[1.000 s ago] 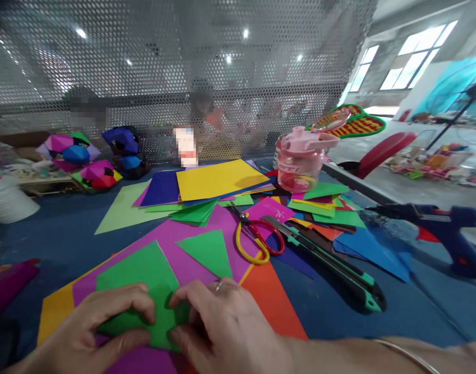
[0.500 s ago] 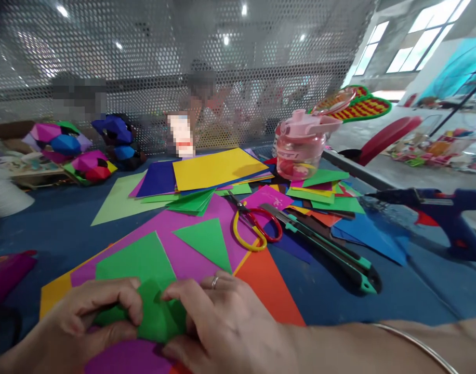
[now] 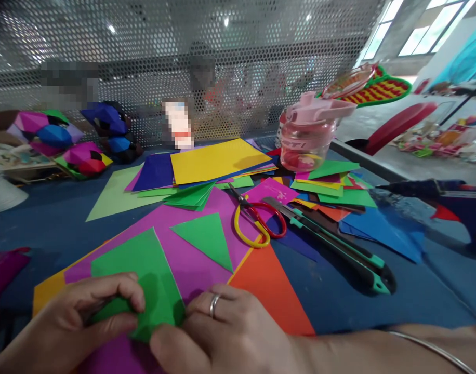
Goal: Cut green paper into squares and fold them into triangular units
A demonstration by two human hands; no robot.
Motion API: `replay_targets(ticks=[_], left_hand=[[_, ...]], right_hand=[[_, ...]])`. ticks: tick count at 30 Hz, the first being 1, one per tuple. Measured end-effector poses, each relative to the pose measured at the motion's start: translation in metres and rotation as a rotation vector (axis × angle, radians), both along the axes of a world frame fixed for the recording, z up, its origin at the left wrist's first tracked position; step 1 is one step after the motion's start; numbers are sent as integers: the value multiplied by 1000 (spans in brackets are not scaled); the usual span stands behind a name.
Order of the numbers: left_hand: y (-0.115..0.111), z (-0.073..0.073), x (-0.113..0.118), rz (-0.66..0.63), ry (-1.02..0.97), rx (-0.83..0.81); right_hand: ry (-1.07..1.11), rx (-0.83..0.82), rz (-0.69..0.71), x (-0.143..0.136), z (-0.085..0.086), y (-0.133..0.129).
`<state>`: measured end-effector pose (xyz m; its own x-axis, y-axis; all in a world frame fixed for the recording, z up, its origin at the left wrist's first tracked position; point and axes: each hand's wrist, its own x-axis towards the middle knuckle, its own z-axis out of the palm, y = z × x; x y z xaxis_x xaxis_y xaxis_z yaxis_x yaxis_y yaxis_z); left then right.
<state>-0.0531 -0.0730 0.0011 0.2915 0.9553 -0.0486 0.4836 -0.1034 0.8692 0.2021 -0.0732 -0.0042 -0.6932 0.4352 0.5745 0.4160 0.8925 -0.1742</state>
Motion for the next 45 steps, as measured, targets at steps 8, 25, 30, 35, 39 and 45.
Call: replay_targets(ticks=[8, 25, 30, 35, 39, 45], left_hand=[[0, -2, 0, -54, 30, 122], [4, 1, 6, 16, 128, 296], [-2, -1, 3, -10, 239, 413], [-6, -7, 0, -42, 304, 491], [-7, -13, -3, -32, 346, 532], [-5, -11, -4, -28, 362, 539]], right_hand=[[70, -53, 73, -4, -8, -1], [145, -520, -17, -6, -5, 0], [58, -448, -37, -5, -1, 2], [73, -380, -31, -6, -7, 3], [68, -274, -31, -6, -13, 3], [111, -213, -35, -7, -18, 2]])
